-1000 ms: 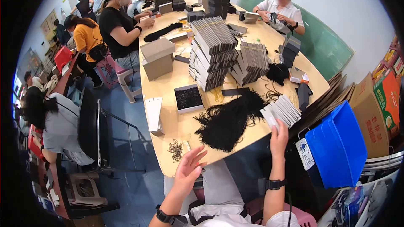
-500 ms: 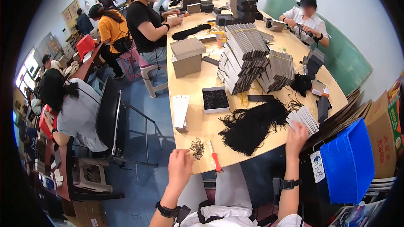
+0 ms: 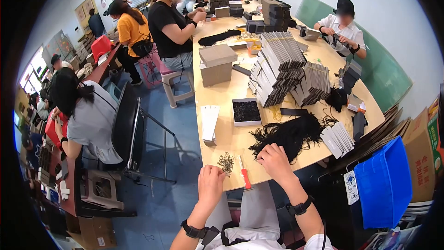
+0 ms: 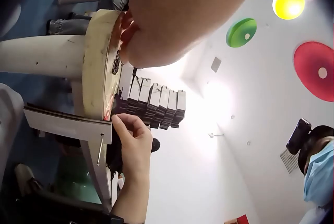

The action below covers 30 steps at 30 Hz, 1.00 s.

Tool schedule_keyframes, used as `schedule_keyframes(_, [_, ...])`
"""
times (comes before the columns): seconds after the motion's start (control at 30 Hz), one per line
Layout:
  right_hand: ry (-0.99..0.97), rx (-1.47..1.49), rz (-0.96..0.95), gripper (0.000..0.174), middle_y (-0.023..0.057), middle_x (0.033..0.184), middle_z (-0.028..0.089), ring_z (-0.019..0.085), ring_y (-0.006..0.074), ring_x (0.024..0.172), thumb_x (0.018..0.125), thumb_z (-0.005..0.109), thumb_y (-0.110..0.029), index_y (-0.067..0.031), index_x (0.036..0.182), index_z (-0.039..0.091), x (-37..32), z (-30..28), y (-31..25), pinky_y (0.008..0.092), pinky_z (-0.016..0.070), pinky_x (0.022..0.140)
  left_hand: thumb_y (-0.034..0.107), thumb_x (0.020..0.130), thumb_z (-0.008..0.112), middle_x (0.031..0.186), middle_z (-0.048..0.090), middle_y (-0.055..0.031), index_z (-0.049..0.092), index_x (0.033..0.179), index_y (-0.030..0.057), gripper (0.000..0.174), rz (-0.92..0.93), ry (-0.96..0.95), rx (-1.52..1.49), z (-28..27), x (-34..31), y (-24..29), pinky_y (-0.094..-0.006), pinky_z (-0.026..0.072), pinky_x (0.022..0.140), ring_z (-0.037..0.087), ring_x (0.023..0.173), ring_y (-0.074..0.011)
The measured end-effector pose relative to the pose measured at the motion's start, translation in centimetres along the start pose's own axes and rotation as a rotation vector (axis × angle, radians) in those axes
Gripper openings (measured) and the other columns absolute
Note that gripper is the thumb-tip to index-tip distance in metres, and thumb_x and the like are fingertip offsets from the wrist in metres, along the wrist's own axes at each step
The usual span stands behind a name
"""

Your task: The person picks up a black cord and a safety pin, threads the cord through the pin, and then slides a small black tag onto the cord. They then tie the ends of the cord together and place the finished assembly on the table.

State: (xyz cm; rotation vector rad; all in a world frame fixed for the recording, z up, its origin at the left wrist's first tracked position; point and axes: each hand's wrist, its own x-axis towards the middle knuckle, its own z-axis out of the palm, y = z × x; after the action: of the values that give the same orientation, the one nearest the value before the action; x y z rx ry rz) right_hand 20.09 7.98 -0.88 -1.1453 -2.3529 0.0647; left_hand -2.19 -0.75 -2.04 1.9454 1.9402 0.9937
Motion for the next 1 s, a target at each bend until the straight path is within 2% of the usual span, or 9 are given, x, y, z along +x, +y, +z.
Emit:
schedule_keyframes(0.23, [0.02,0.057,0.014,0.009,0.0015,0.082,0.054,0.051,0.0209,0.084,0.073,0.069,-0.01,-0.009,0.076,0.061,0.4,-0.7,-1.1,0.0353,0.0386,0.075,0.0,0.079,0.061,0.082,0.057,-0.0139,0.053,0.084,0.0004,0.01,-0.031,0.014,-0.169,-0.1,0.1,-0.4,-0.0404,0.0431,0.071,0.053,0.081,-0.0337])
schedule_keyframes(0.43, [0.126,0.083,0.061,0.007,0.001,0.086,0.058,0.053,0.0203,0.088,0.075,0.069,-0.011,-0.01,0.077,0.062,0.8,-0.2,-1.5,0.0351,0.0381,0.08,-0.003,0.079,0.06,0.082,0.058,-0.0146,0.053,0.085,-0.0004,0.01,-0.053,0.025,-0.241,-0.2,0.0,-0.7,-0.0406,0.0441,0.072,0.055,0.08,-0.0339])
schedule_keyframes(0.5, [0.231,0.183,0.047,0.008,0.0011,0.087,0.061,0.055,0.0203,0.09,0.075,0.069,-0.011,-0.0096,0.079,0.063,1.2,-0.5,-2.4,0.036,0.0384,0.083,-0.003,0.079,0.06,0.082,0.059,-0.0147,0.053,0.086,-0.0004,0.01,-0.079,0.025,-0.27,-0.3,0.0,-0.5,-0.0397,0.0452,0.071,0.056,0.079,-0.033])
schedule_keyframes(0.67, [0.216,0.448,-0.066,0.009,0.0028,0.087,0.063,0.058,0.0224,0.086,0.078,0.068,-0.012,-0.0074,0.085,0.064,0.7,-0.2,-6.9,0.0362,0.0397,0.084,-0.002,0.081,0.061,0.084,0.062,-0.0149,0.055,0.091,-0.0006,0.012,-0.203,-0.013,-0.392,-0.4,-0.3,0.3,-0.0357,0.0488,0.067,0.062,0.077,-0.0283])
schedule_keyframes(0.73, [-0.02,0.778,0.182,0.009,0.0067,0.084,0.063,0.06,0.0231,0.076,0.083,0.065,-0.009,-0.0034,0.09,0.063,-0.1,0.7,-7.6,0.0335,0.0439,0.075,0.0,0.082,0.065,0.082,0.064,-0.012,0.055,0.091,-0.0016,0.013,-0.211,0.037,-0.445,-0.3,-0.3,0.7,-0.028,0.0502,0.066,0.064,0.072,-0.0186])
schedule_keyframes(0.77, [-0.013,0.939,0.273,0.013,0.0071,0.078,0.061,0.057,0.017,0.067,0.088,0.059,-0.005,-0.0003,0.099,0.06,-0.4,1.3,-7.9,0.028,0.0447,0.064,0.0,0.082,0.065,0.082,0.064,-0.012,0.055,0.091,-0.0016,0.013,-0.214,0.038,-0.444,-0.4,-0.4,0.9,-0.028,0.0502,0.066,0.064,0.072,-0.0186])
schedule_keyframes(0.8, [-0.018,0.941,0.272,0.013,0.0071,0.078,0.061,0.057,0.017,0.067,0.088,0.059,-0.005,-0.0003,0.099,0.06,-0.6,1.3,-8.0,0.028,0.0447,0.064,-0.001,0.082,0.065,0.082,0.064,-0.0119,0.055,0.091,-0.0019,0.013,-0.205,0.045,-0.469,-0.6,-0.5,1.2,-0.028,0.0506,0.068,0.065,0.073,-0.0189])
schedule_keyframes(0.87, [-0.099,1.053,0.371,0.019,0.0034,0.074,0.055,0.051,0.009,0.065,0.089,0.054,-0.002,-0.0002,0.108,0.057,-0.9,1.0,-7.9,0.0242,0.0427,0.059,-0.001,0.082,0.065,0.082,0.065,-0.0119,0.055,0.091,-0.0022,0.014,-0.199,0.052,-0.492,-0.8,-0.6,1.7,-0.0281,0.051,0.069,0.065,0.075,-0.0192])
schedule_keyframes(1.0, [-0.143,1.115,0.399,0.024,0.0002,0.072,0.049,0.047,0.0068,0.065,0.09,0.052,-0.002,-0.0007,0.114,0.053,-1.1,1.1,-7.9,0.0223,0.0409,0.059,-0.001,0.081,0.065,0.083,0.064,-0.0131,0.055,0.092,-0.0019,0.015,-0.141,0.044,-0.454,-0.9,-0.8,2.3,-0.0306,0.051,0.068,0.065,0.076,-0.0225])
